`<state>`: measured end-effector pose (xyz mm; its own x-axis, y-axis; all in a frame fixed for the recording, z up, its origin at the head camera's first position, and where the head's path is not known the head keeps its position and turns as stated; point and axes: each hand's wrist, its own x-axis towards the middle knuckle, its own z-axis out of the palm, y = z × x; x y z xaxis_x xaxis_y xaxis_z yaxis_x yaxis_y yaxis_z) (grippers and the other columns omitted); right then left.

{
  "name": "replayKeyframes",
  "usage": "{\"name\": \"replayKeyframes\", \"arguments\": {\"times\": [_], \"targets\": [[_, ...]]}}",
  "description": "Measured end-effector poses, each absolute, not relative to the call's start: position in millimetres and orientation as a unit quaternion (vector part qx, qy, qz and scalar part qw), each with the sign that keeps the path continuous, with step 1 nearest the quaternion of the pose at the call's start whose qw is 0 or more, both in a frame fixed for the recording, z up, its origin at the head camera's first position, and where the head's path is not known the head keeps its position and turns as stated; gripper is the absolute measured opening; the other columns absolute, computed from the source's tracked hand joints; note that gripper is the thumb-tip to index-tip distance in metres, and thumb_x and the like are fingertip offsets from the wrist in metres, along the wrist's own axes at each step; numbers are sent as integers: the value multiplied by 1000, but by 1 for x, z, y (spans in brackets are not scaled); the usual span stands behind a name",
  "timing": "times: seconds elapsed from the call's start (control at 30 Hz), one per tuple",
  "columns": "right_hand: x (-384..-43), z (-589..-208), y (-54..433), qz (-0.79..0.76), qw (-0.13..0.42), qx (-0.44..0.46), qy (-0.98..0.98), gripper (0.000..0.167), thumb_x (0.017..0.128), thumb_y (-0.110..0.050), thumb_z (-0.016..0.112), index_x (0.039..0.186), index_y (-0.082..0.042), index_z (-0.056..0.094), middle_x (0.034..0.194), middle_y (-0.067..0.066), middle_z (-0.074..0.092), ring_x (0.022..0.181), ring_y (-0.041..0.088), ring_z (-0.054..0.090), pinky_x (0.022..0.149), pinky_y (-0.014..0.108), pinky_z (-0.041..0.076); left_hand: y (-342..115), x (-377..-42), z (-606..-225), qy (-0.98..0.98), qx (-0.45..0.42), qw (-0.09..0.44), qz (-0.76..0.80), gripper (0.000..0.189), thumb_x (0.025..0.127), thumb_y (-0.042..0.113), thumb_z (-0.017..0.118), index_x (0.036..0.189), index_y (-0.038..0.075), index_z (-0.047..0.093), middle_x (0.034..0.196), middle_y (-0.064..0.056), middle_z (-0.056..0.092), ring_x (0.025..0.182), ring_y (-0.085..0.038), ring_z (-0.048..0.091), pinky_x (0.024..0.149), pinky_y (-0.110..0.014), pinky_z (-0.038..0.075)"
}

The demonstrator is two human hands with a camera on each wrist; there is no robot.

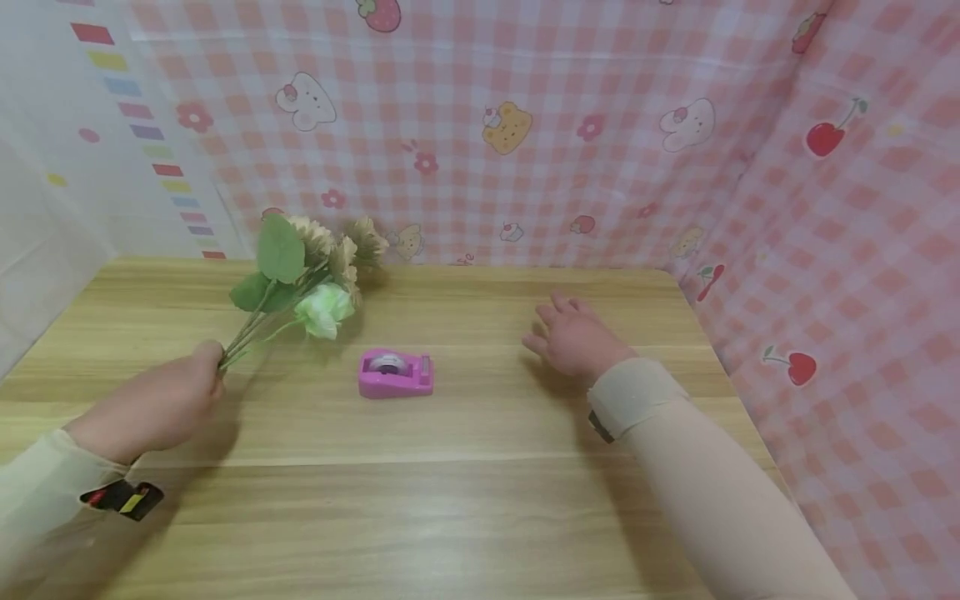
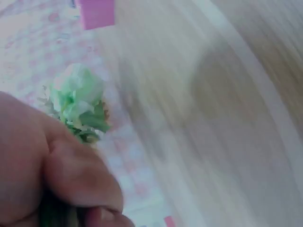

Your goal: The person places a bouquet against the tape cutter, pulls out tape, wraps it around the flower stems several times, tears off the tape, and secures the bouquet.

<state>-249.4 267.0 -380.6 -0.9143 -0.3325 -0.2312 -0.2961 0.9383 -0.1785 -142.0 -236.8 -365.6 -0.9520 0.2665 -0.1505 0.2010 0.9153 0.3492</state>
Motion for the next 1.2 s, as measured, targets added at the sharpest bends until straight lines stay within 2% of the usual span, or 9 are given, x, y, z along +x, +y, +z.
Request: {"name": "replayKeyframes", "arguments": {"times": [0.13,0.23,0.4,0.47,0.63,0.73,0.97,1.13,1.2], "targets": [[-249,-381,269,-69,130,-160,976,73,111,-46,47,163,2,31,173,29,15,160,50,12,132,63,11,-232,-143,-364,970,118,82,195,20,110,16,30,110,0,42,73,-6,50,57,-19,47,47,-33,40],[-248,-379,271,-68,128,-160,976,72,111,-45,47,163,3,31,173,29,15,161,50,12,132,63,11,-221,-143,-358,964,105,81,232,28,114,24,29,113,2,44,76,-5,48,61,-19,46,51,-33,40],[-246,-375,271,-66,121,-165,977,72,112,-43,48,162,6,31,171,31,19,161,49,13,133,63,10,-189,-141,-350,941,98,72,317,38,115,37,32,102,5,47,74,-3,40,60,-18,40,51,-32,38],[-246,-374,272,-67,120,-165,977,72,112,-43,48,161,6,31,170,31,22,161,48,13,133,62,9,-174,-140,-348,929,107,61,349,37,114,33,32,104,3,52,75,-3,41,62,-18,40,52,-31,38],[-246,-371,278,-67,120,-163,977,72,112,-43,47,161,7,32,169,32,24,161,47,13,133,62,9,-137,-139,-346,909,121,80,392,35,113,20,34,124,0,60,79,-4,44,63,-17,41,53,-31,41],[-245,-369,284,-68,119,-156,978,72,111,-43,48,160,8,33,169,34,22,160,50,13,132,64,9,-114,-140,-349,899,126,108,405,31,113,20,39,121,0,61,77,-3,43,61,-16,42,50,-30,42],[-246,-368,300,-57,121,-138,981,71,112,-43,45,159,9,33,168,36,22,159,52,13,132,65,8,-60,-144,-372,898,150,128,393,28,112,18,46,123,1,65,79,-5,51,65,-18,47,63,-34,49],[-245,-368,312,-20,127,-121,984,67,113,-39,41,157,12,35,165,36,29,158,54,15,131,66,10,-33,-146,-386,898,145,165,380,23,111,17,48,113,1,65,80,-5,58,62,-16,50,56,-30,51],[-244,-367,316,-5,132,-112,985,64,113,-36,40,156,12,37,164,35,33,157,55,16,131,67,11,-28,-147,-390,898,136,181,376,22,111,17,49,110,1,64,77,-5,56,61,-16,50,54,-29,51]]}}
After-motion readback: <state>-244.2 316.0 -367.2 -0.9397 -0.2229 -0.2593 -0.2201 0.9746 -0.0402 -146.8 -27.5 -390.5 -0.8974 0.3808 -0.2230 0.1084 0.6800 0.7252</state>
